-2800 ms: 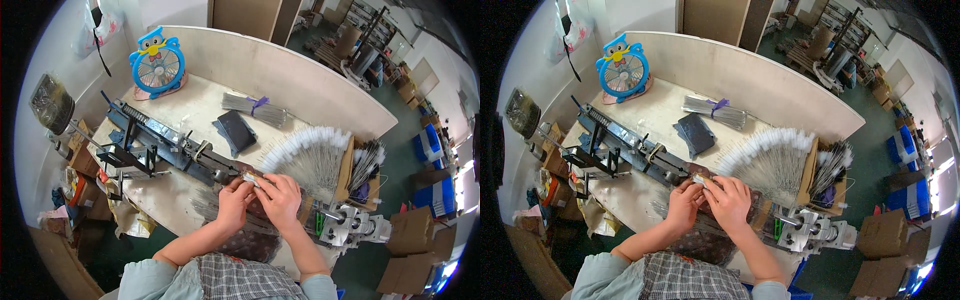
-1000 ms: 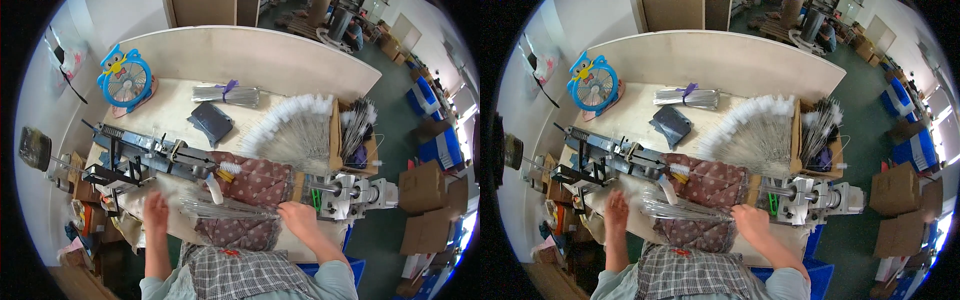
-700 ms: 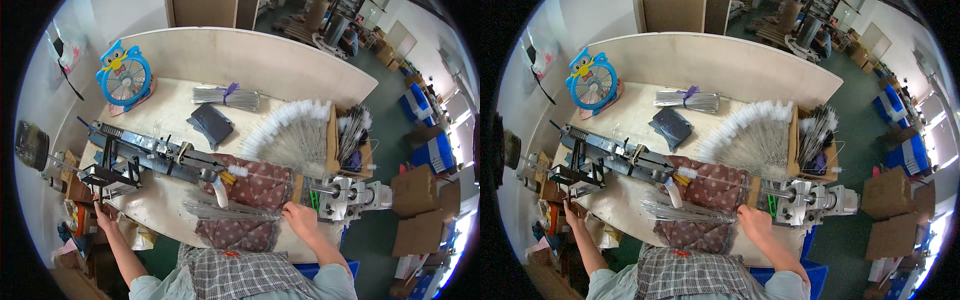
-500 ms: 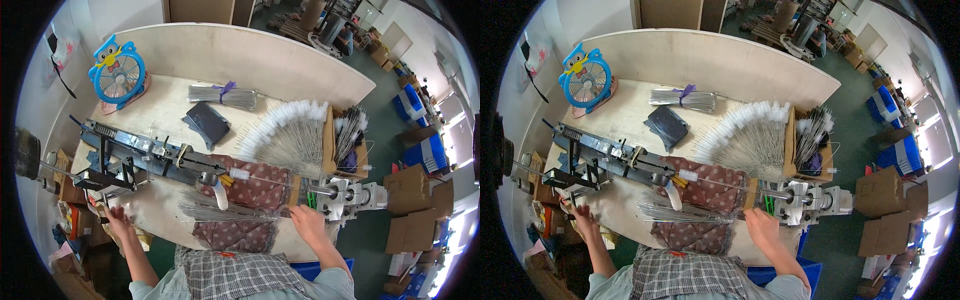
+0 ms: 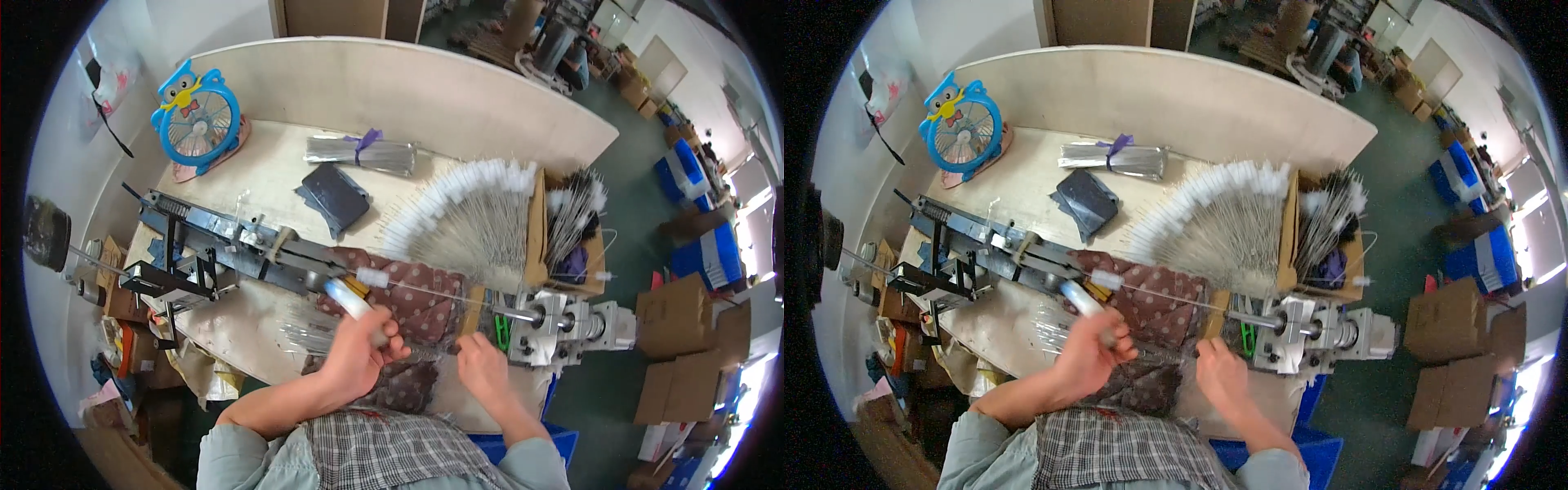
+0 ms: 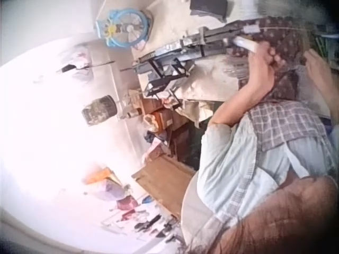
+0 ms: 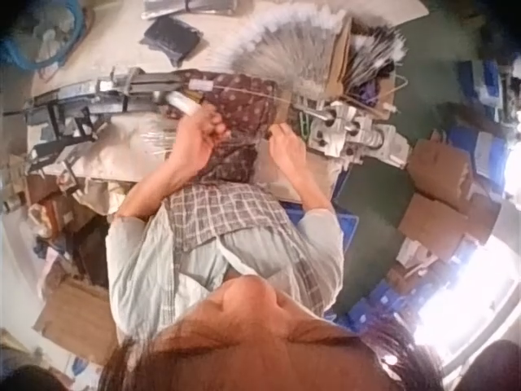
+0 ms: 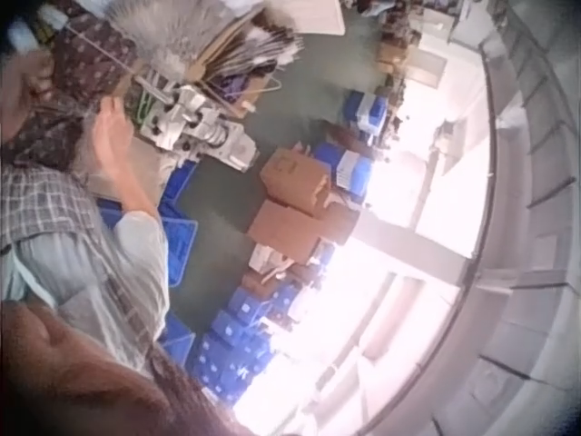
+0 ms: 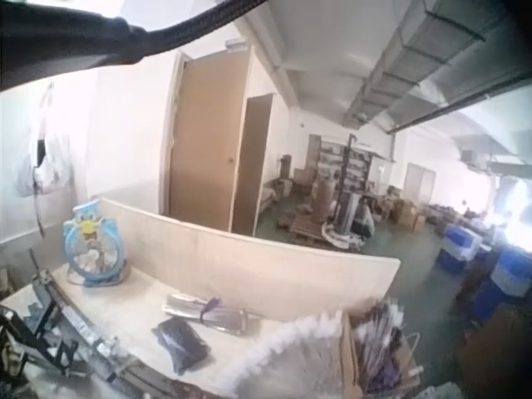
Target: The person is assembling small metal pins or rods into a mechanical jig or holder as part of a manufacturing process.
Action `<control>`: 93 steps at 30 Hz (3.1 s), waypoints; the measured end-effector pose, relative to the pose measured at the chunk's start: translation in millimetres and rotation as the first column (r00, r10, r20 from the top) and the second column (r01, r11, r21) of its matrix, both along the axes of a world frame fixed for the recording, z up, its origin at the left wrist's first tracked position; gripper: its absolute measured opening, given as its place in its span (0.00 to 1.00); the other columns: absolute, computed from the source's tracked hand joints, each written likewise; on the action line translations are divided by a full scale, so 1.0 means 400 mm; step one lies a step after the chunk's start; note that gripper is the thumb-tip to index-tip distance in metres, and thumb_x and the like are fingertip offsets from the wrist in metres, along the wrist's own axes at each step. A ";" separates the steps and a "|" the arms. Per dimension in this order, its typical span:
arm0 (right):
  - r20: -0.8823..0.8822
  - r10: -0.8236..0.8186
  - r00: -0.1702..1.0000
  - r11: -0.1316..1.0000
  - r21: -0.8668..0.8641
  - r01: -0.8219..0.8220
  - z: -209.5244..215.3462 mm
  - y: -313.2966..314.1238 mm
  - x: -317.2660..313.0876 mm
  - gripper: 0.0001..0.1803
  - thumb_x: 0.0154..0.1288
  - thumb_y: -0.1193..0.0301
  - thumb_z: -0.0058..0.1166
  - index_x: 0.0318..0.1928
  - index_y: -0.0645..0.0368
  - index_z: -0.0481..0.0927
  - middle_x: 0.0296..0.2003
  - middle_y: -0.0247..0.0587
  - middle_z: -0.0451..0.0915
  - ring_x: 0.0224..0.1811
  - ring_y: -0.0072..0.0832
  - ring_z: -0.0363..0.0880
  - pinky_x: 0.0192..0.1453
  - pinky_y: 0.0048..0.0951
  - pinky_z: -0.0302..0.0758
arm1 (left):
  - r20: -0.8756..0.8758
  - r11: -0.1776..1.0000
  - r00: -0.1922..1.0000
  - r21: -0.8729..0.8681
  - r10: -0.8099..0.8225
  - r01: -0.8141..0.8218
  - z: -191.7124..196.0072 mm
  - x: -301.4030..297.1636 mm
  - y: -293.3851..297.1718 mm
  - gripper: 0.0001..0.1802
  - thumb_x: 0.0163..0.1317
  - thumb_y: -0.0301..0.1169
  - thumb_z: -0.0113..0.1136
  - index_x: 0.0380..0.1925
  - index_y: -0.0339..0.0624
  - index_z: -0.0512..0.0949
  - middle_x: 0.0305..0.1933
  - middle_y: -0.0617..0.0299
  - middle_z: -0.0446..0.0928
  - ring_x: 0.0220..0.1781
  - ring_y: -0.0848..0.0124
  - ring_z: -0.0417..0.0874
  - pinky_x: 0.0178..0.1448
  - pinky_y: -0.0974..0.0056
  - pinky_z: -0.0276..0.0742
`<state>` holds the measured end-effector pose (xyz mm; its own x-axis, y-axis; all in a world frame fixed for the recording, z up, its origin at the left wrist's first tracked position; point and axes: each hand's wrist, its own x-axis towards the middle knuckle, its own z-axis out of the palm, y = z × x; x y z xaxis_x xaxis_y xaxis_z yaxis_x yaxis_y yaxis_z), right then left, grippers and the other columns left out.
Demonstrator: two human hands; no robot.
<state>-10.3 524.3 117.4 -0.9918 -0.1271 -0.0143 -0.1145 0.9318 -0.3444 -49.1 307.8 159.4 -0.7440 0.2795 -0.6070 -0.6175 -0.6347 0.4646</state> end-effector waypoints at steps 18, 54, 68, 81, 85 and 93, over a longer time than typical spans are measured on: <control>0.261 0.074 0.962 0.985 0.129 -0.111 -0.017 0.067 0.097 0.10 0.58 0.73 0.46 0.39 0.56 0.79 0.37 0.48 0.78 0.36 0.45 0.81 0.38 0.45 0.78 | -0.487 0.398 0.107 -0.805 -0.867 -0.440 -0.083 -0.126 0.209 0.09 0.55 0.28 0.54 0.37 0.38 0.75 0.32 0.56 0.78 0.29 0.61 0.82 0.31 0.61 0.77; 0.185 0.271 0.945 0.954 -0.180 -0.238 0.224 0.024 -0.263 0.10 0.52 0.62 0.62 0.33 0.50 0.87 0.26 0.37 0.83 0.31 0.33 0.80 0.37 0.31 0.75 | -0.574 0.326 0.542 -0.809 -0.614 -0.488 -0.052 0.026 -0.193 0.08 0.54 0.20 0.61 0.36 0.36 0.82 0.42 0.52 0.81 0.45 0.61 0.83 0.47 0.63 0.78; -0.224 0.326 0.918 0.913 -0.177 -0.367 0.130 -0.328 -0.327 0.06 0.50 0.64 0.60 0.29 0.48 0.85 0.24 0.33 0.80 0.35 0.34 0.75 0.37 0.36 0.74 | -0.349 0.957 0.937 -0.264 0.025 -0.124 -0.061 -0.022 -0.270 0.14 0.64 0.36 0.56 0.38 0.34 0.78 0.34 0.58 0.81 0.33 0.74 0.79 0.39 0.68 0.75; -0.191 0.343 0.920 0.915 -0.151 -0.373 0.159 -0.306 -0.313 0.07 0.53 0.64 0.59 0.32 0.50 0.85 0.26 0.34 0.82 0.34 0.35 0.76 0.38 0.34 0.75 | -0.249 0.445 0.820 -0.895 -0.515 0.008 -0.169 -0.088 -0.202 0.21 0.56 0.42 0.63 0.19 0.32 0.79 0.17 0.64 0.74 0.20 0.78 0.70 0.24 0.66 0.67; -0.496 0.273 0.825 0.899 -0.175 -0.403 0.158 -0.229 -0.258 0.07 0.51 0.70 0.61 0.34 0.54 0.84 0.27 0.34 0.82 0.35 0.33 0.78 0.37 0.32 0.75 | -0.380 0.879 0.921 -0.464 -0.086 -0.109 -0.160 -0.065 -0.129 0.14 0.55 0.34 0.62 0.27 0.32 0.75 0.25 0.60 0.78 0.22 0.74 0.75 0.27 0.66 0.73; -0.538 0.276 0.796 0.811 -0.314 -0.493 -0.009 -0.269 -0.214 0.08 0.54 0.73 0.56 0.37 0.57 0.79 0.29 0.37 0.77 0.29 0.33 0.79 0.30 0.31 0.75 | -0.412 0.478 0.769 -0.864 -0.489 -0.159 -0.167 -0.077 -0.159 0.06 0.49 0.25 0.59 0.21 0.36 0.72 0.19 0.66 0.72 0.22 0.78 0.71 0.25 0.68 0.68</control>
<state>-95.9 416.7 113.6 -0.7322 -0.3838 0.5627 -0.6713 0.5467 -0.5005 -80.1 244.1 92.6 -0.9923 0.0546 -0.1109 -0.0862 0.3377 0.9373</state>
